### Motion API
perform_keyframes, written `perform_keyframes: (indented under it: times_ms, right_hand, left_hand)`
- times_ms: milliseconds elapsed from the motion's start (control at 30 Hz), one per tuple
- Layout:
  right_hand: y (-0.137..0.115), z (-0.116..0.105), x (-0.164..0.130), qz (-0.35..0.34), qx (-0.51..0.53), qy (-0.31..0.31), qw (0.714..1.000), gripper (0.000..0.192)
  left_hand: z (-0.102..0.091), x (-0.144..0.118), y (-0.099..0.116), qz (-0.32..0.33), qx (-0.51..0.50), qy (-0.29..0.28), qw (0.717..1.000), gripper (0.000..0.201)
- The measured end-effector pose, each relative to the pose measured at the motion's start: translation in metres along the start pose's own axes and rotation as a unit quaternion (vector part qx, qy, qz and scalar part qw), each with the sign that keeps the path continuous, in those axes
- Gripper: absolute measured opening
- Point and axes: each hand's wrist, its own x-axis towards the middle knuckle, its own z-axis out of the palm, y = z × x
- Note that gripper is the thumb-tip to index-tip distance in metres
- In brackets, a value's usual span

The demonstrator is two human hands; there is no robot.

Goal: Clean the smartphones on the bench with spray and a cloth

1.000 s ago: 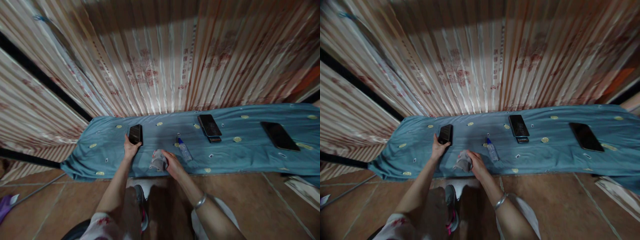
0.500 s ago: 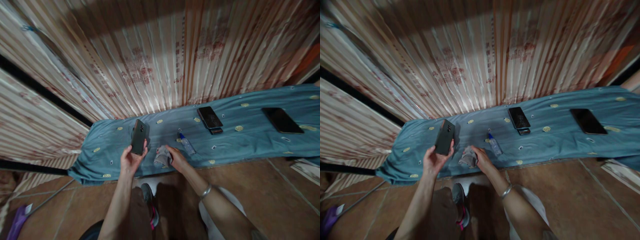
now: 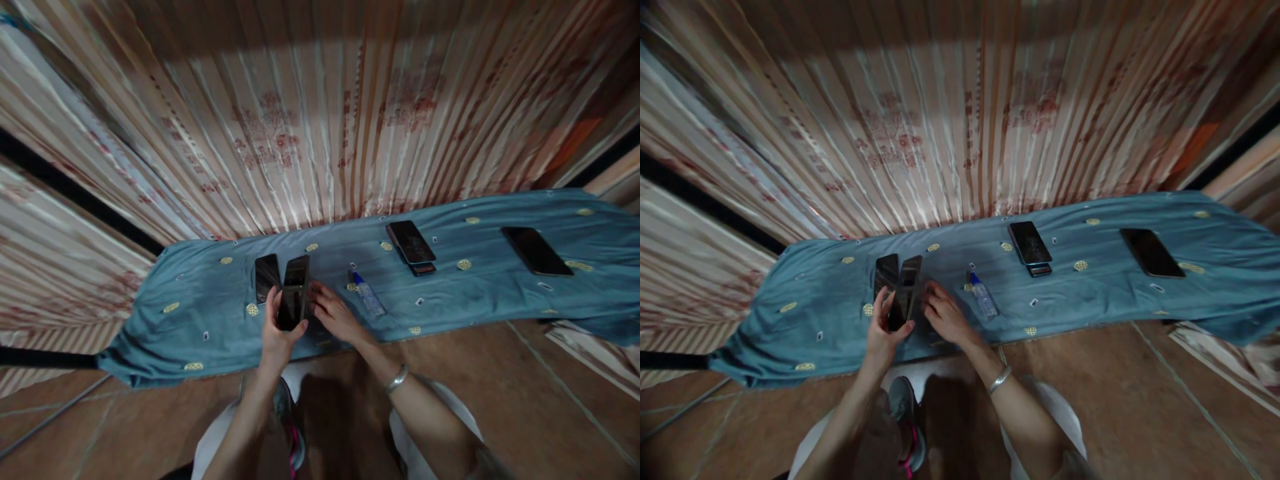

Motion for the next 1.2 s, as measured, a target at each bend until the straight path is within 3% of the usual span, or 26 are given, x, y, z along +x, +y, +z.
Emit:
perform_keyframes:
  times_ms: [100, 200, 300, 467, 867, 1100, 1200]
  right_hand:
    - [0.004, -0.003, 0.004, 0.016, -0.011, 0.075, 0.997, 0.029]
    - [0.005, -0.010, 0.011, 0.079, 0.083, 0.123, 0.986, 0.033]
    - [0.000, -0.020, 0.016, 0.090, 0.162, 0.152, 0.971, 0.033]
    - [-0.004, -0.035, 0.016, 0.079, 0.150, 0.192, 0.967, 0.030]
    - [-0.014, -0.039, 0.009, 0.083, 0.195, 0.200, 0.957, 0.034]
    - [-0.014, -0.046, 0.007, 0.064, 0.184, 0.187, 0.963, 0.027]
    - [-0.020, -0.051, 0.006, 0.067, 0.164, 0.166, 0.970, 0.027]
  left_hand:
    - [-0.002, -0.007, 0.002, 0.079, 0.146, 0.017, 0.986, 0.092]
    - [-0.001, -0.015, 0.004, 0.143, 0.235, -0.002, 0.961, 0.092]
    - [0.004, -0.020, 0.003, 0.203, 0.274, -0.024, 0.940, 0.093]
    - [0.015, -0.023, -0.001, 0.285, 0.293, -0.045, 0.911, 0.095]
    - [0.031, -0.028, -0.010, 0.212, 0.248, -0.065, 0.943, 0.102]
    - [0.030, -0.026, -0.009, 0.201, 0.241, -0.064, 0.947, 0.102]
    - [0.027, -0.022, -0.009, 0.223, 0.264, -0.059, 0.937, 0.099]
